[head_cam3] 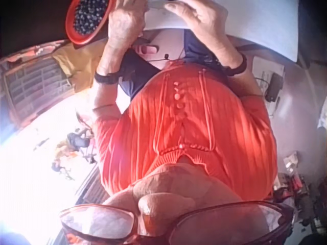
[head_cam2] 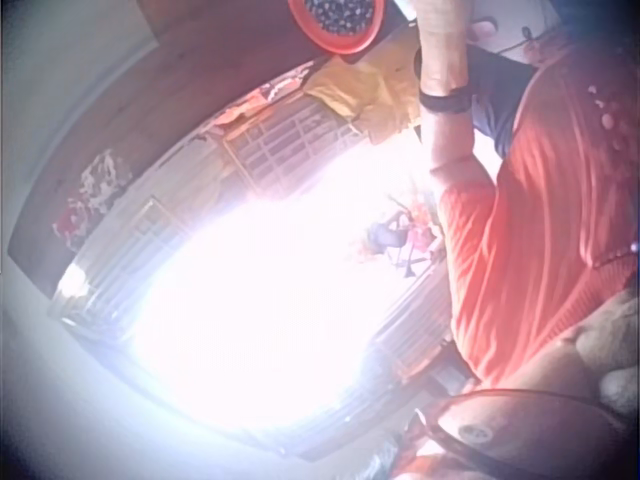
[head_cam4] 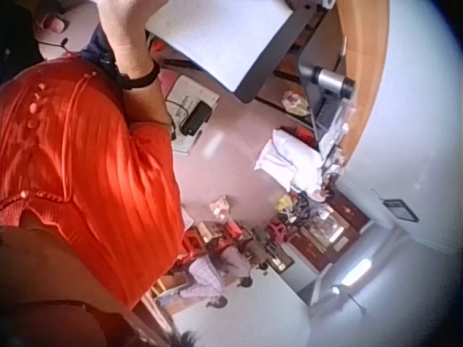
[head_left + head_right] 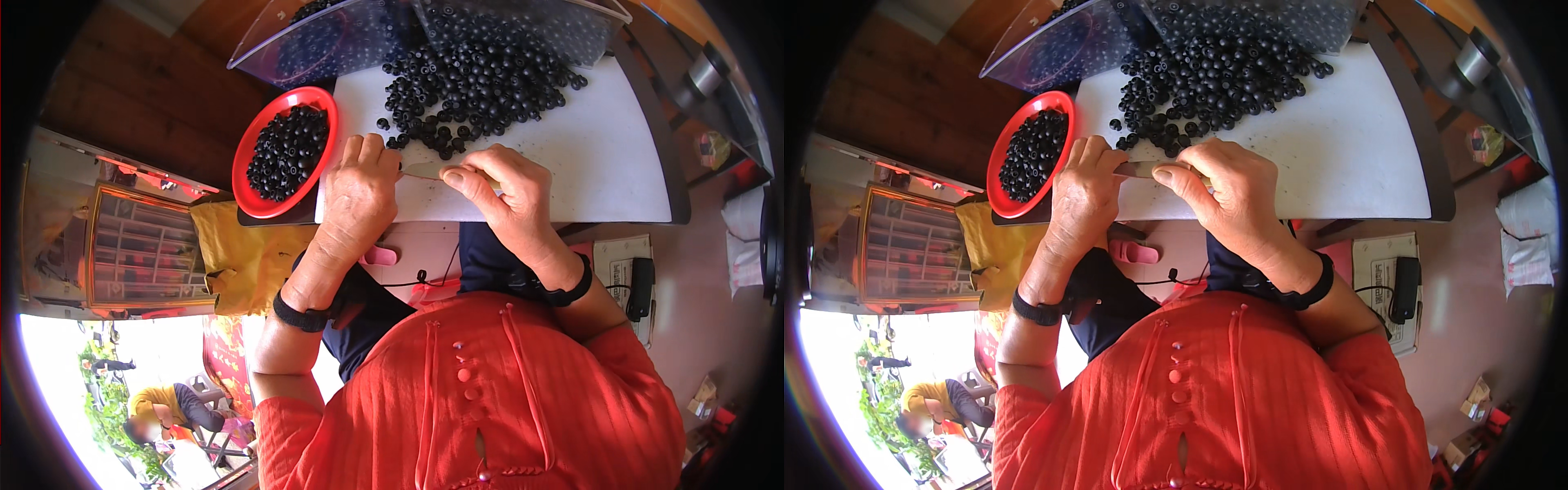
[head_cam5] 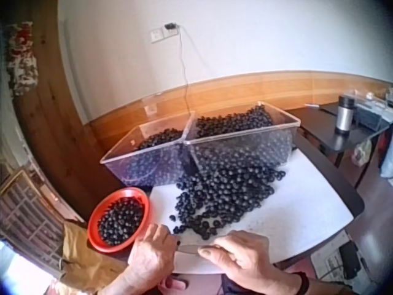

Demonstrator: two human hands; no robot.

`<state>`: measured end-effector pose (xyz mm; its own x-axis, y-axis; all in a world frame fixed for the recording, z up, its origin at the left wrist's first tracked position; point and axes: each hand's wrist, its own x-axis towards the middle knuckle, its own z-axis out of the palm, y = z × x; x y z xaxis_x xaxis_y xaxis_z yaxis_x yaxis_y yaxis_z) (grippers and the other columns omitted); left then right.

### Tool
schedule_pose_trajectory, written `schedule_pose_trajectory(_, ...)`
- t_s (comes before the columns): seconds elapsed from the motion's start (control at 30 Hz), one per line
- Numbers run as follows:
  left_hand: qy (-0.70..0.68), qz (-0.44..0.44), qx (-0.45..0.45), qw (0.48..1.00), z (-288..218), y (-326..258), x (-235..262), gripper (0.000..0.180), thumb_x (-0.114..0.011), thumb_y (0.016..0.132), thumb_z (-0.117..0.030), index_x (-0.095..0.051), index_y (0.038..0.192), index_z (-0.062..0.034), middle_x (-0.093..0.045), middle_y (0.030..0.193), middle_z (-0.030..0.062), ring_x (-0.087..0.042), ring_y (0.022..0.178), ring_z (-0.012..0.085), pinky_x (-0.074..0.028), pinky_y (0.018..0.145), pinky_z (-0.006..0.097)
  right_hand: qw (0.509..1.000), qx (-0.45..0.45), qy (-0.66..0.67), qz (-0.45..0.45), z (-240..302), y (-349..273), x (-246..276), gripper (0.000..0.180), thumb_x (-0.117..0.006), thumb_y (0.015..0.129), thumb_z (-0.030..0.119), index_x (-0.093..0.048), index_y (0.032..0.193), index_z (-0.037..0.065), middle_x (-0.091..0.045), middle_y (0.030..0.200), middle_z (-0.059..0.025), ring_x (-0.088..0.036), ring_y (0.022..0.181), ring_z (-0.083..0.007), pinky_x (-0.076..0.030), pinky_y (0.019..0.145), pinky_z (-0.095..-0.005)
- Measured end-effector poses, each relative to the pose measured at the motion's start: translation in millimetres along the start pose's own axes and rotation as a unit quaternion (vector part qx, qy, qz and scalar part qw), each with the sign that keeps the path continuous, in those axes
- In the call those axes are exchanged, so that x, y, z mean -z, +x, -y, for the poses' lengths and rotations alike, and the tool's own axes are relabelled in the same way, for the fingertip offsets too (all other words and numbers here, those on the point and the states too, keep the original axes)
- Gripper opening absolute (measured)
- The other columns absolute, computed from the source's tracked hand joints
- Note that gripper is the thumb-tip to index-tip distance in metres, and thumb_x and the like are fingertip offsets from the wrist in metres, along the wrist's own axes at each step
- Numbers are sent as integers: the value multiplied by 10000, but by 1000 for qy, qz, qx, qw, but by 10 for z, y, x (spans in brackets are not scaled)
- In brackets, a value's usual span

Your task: Sorting and preparing small black fruits, likely grapes or olives, using a small knife.

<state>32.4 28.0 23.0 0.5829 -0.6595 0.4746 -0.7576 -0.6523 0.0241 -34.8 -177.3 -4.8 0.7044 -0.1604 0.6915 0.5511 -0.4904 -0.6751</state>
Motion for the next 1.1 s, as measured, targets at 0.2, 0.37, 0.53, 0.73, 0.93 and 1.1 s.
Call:
schedule_pose_trajectory(0.2,-66,-38,-8,997,-94,-163,2,186,-724,767,-10,-677,947,-20,-584,949,126,-600,890,329,-545,702,427,1000,12,0,-6,2,6,3,169,-811,882,158,-714,807,42,-660,692,-65,-613,573,-219,-456,530,-345)
schedule_pose_trajectory(0.37,-118,-65,28,990,-136,-187,-31,210,-712,814,10,-693,1023,8,-617,967,118,-622,866,292,-542,705,405,1000,6,4,-8,-16,1,-19,186,-810,886,170,-710,797,40,-654,686,-68,-608,567,-213,-447,522,-348)
schedule_pose_trajectory(0.53,-460,-39,245,853,-164,-272,41,233,-682,914,21,-706,1145,40,-644,935,49,-608,805,129,-495,712,290,1000,-28,0,14,7,4,17,199,-813,887,180,-708,792,39,-640,672,-73,-581,543,-202,-433,516,-348)
schedule_pose_trajectory(0.73,-635,-56,317,702,-244,-338,-15,188,-621,1003,5,-684,1173,54,-683,992,106,-612,704,148,-535,643,278,994,-91,19,66,36,40,38,245,-802,899,239,-714,791,38,-618,644,-79,-562,523,-188,-418,508,-348)
schedule_pose_trajectory(0.93,-718,-82,314,616,-297,-322,-53,214,-600,1018,21,-661,1221,49,-690,1024,103,-628,755,148,-528,724,287,989,-107,-1,101,48,43,71,192,-785,934,151,-728,860,-18,-628,681,-34,-539,605,-76,-416,551,-263)
schedule_pose_trajectory(1.1,-743,-101,286,597,-296,-346,-87,245,-590,1017,38,-681,1245,37,-672,1050,100,-641,779,163,-540,719,288,991,-99,-14,90,60,39,55,202,-789,930,159,-726,852,-17,-623,675,-42,-543,594,-81,-421,546,-271)
